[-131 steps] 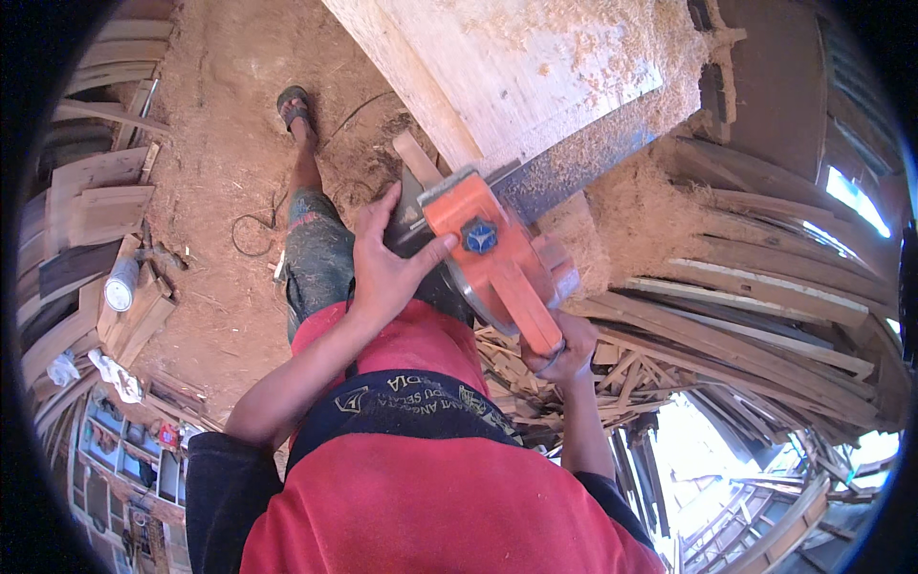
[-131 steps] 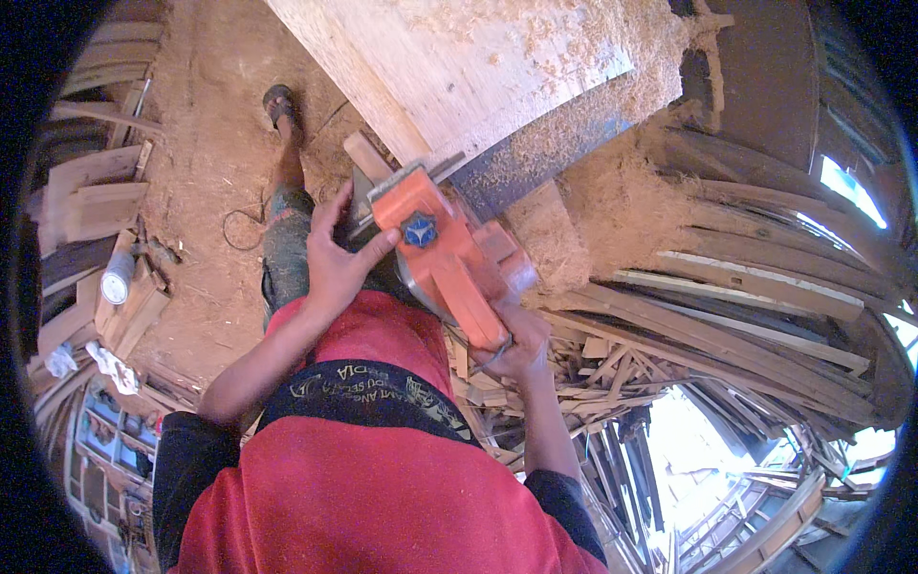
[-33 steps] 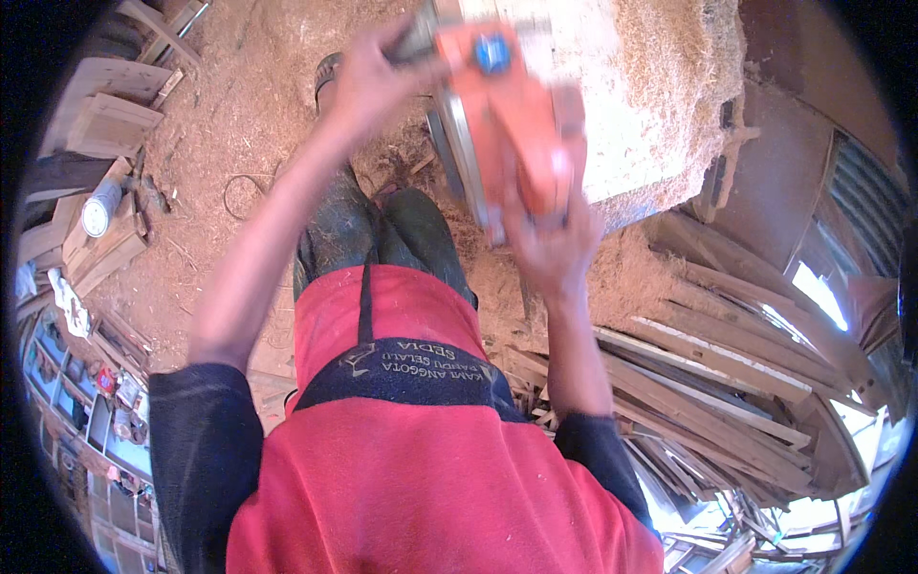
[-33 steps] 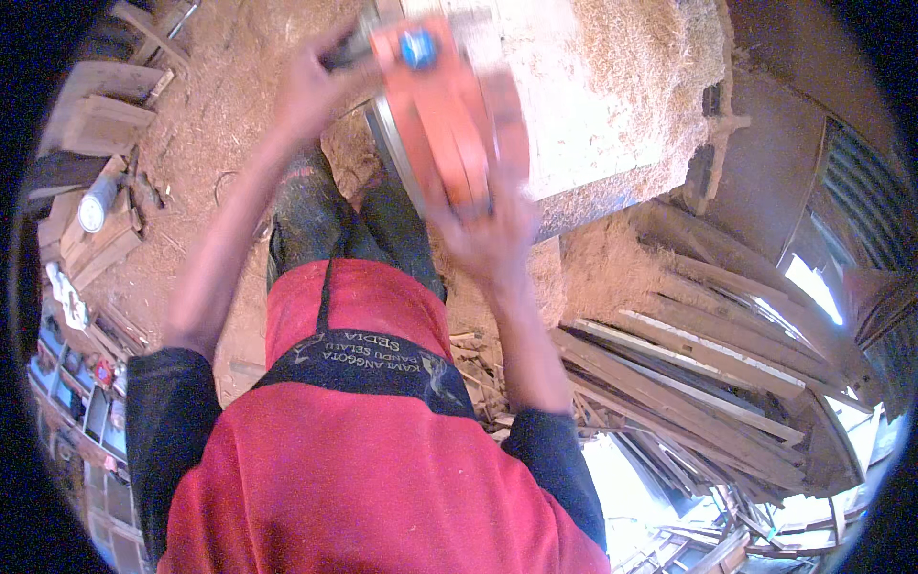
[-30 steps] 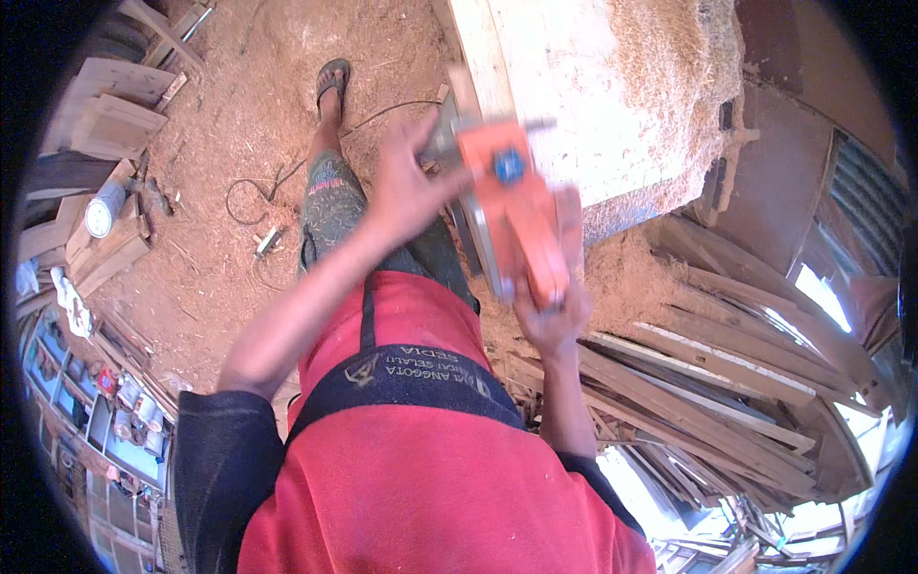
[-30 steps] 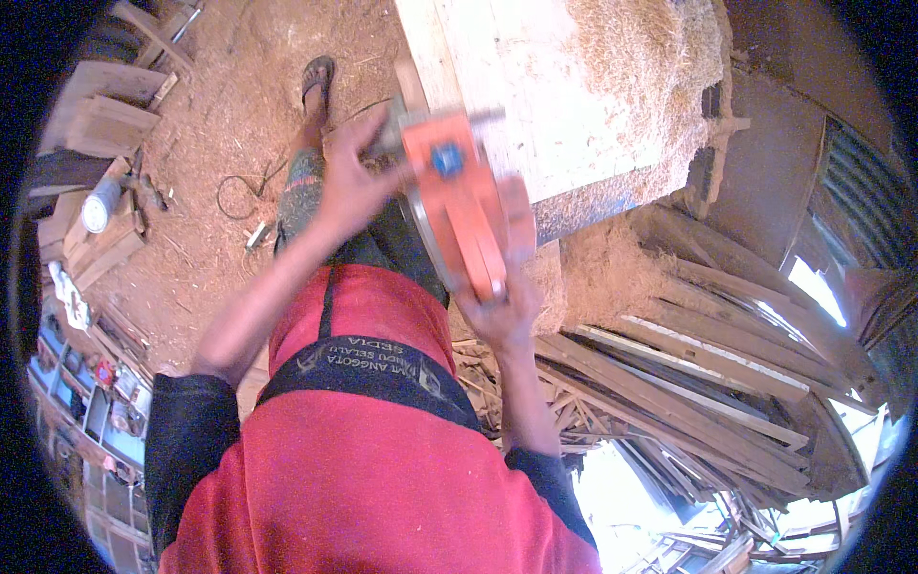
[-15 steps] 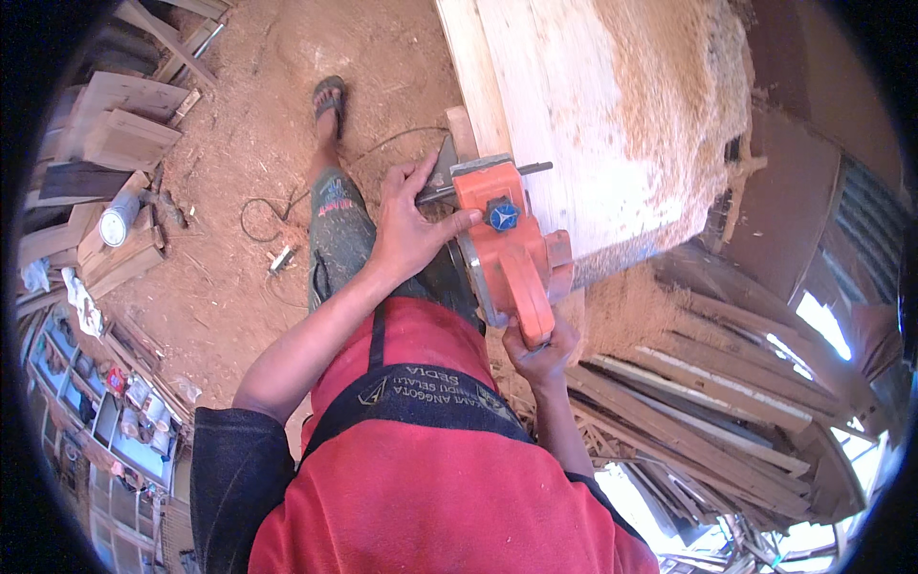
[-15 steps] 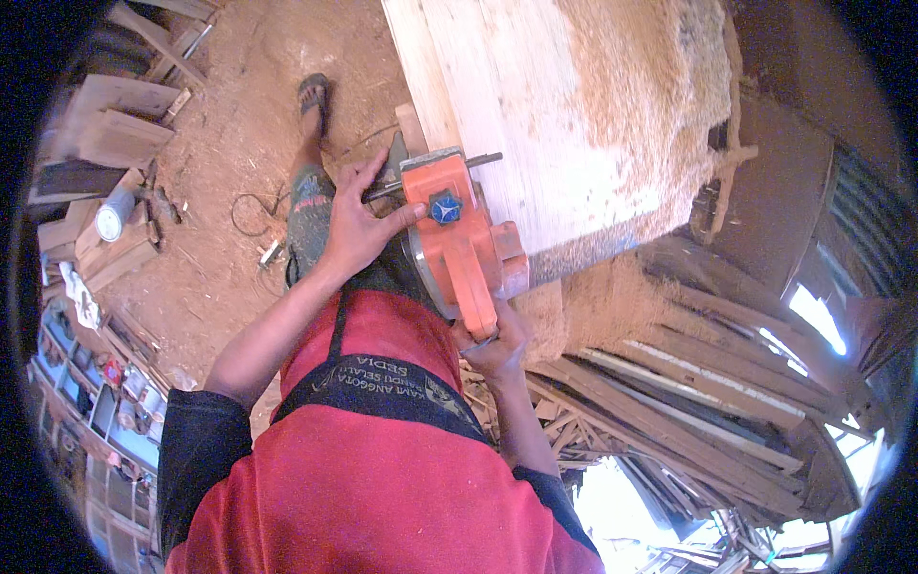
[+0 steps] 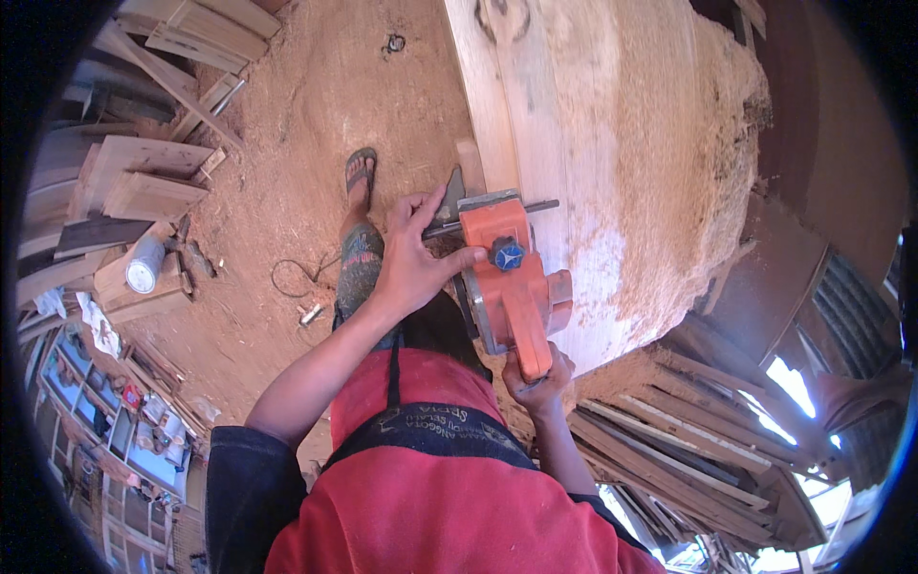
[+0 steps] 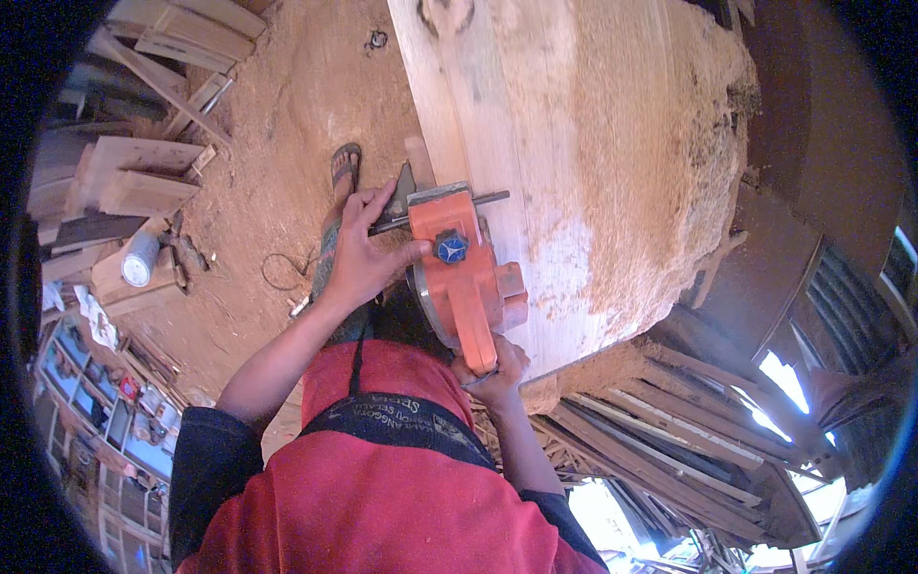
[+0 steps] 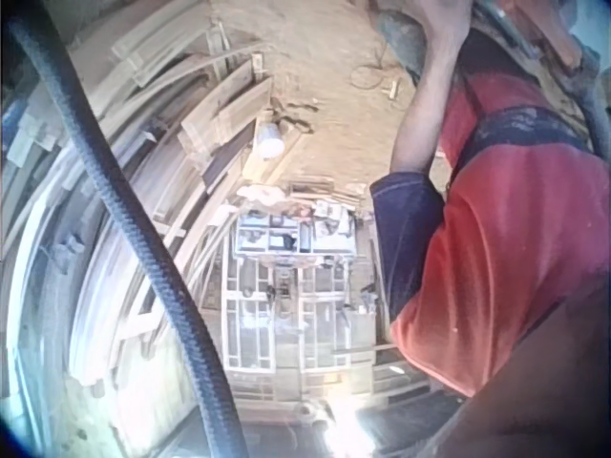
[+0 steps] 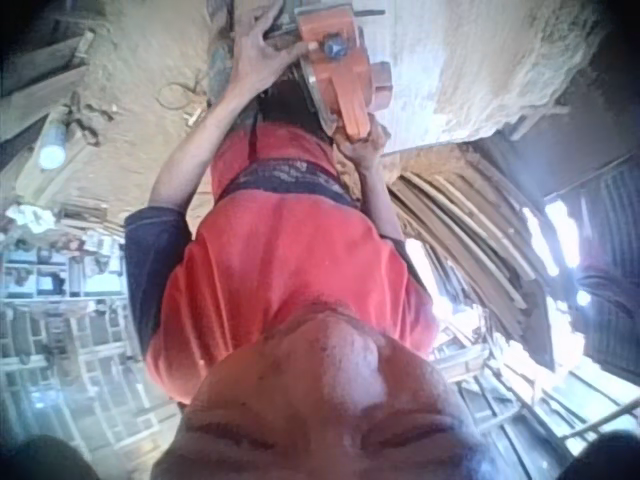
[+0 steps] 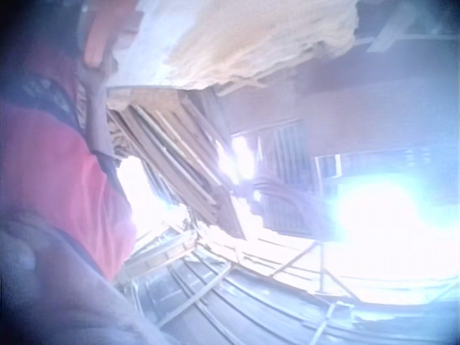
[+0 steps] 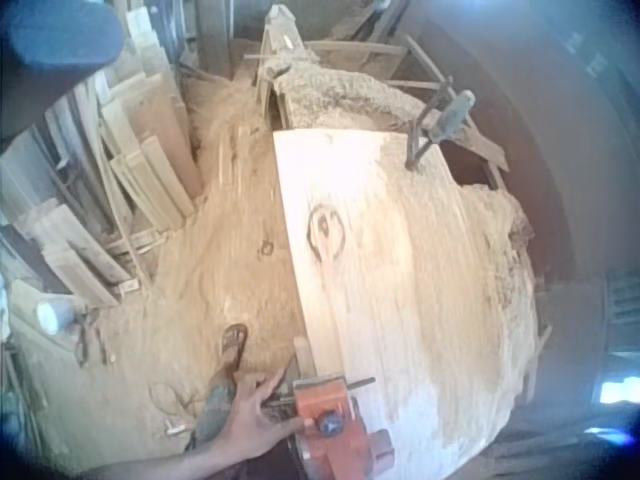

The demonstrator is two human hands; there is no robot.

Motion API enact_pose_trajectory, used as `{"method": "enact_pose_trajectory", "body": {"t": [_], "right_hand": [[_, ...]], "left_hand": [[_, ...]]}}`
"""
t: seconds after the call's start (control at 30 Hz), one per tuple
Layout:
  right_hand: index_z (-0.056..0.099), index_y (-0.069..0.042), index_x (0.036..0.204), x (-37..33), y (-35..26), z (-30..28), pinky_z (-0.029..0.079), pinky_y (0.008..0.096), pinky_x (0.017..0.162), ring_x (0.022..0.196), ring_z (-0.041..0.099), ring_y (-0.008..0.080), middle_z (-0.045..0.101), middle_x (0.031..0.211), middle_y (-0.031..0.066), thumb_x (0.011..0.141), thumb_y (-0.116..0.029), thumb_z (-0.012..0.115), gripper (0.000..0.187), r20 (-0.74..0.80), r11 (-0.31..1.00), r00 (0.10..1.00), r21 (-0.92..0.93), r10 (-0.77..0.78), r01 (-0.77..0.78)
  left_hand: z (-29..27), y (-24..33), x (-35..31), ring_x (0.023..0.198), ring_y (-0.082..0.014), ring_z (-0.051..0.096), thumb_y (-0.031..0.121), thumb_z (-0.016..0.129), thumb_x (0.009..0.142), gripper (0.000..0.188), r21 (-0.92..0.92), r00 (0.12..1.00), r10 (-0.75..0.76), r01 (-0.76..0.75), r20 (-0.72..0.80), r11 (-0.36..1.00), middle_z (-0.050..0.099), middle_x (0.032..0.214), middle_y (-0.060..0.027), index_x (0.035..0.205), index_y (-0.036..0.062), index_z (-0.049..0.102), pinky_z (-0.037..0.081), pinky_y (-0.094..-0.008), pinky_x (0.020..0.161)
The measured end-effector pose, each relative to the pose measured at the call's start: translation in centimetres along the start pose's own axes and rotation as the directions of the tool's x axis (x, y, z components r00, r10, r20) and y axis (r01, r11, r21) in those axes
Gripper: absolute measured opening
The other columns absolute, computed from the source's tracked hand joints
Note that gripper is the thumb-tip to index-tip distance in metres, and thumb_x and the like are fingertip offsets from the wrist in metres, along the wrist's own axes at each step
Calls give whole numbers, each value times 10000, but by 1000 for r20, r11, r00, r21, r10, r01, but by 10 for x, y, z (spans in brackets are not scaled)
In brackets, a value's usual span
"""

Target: The person planes a wooden board with an electric planer, clears away sawdust, and refines the wood using a chisel.

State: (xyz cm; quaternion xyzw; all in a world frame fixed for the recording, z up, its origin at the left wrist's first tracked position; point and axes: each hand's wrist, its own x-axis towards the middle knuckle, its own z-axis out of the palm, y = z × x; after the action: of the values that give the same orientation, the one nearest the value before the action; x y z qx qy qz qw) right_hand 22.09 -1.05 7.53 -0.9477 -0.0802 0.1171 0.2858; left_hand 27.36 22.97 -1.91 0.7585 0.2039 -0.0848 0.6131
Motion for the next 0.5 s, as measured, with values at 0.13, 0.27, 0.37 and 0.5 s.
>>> {"method": "enact_pose_trajectory", "body": {"t": [0.13,0.27,0.37,0.5], "right_hand": [[659,-42,853,55,-24,11,529,379,546,566,656,286,652,696,97,611,-196,777,311,17,999,999,7,-36,36],[649,-41,847,103,-49,21,518,366,531,545,640,275,647,696,99,627,-209,769,302,2,998,998,12,-61,61],[640,-42,836,140,-68,25,515,364,531,547,640,282,643,695,108,639,-209,764,286,10,996,997,50,-81,80],[669,-28,869,180,-89,32,508,337,530,534,643,253,634,670,93,701,-138,743,215,-10,990,992,66,-126,127]], "left_hand": [[-35,11,54,1197,-331,491,362,902,681,934,-19,1000,3,-3,-8,1000,493,1244,-179,1404,-60,488,389,-411,1062],[-64,16,101,1194,-304,501,363,909,663,924,8,999,34,-34,-24,999,518,1218,-163,1407,-14,512,391,-398,1054],[-81,17,131,1190,-309,512,382,908,661,931,19,999,35,-34,-30,999,523,1223,-173,1397,-31,516,400,-397,1042],[-102,24,165,1178,-305,520,398,912,656,935,18,997,44,-43,-68,999,526,1224,-175,1384,-44,525,407,-394,1037]]}}
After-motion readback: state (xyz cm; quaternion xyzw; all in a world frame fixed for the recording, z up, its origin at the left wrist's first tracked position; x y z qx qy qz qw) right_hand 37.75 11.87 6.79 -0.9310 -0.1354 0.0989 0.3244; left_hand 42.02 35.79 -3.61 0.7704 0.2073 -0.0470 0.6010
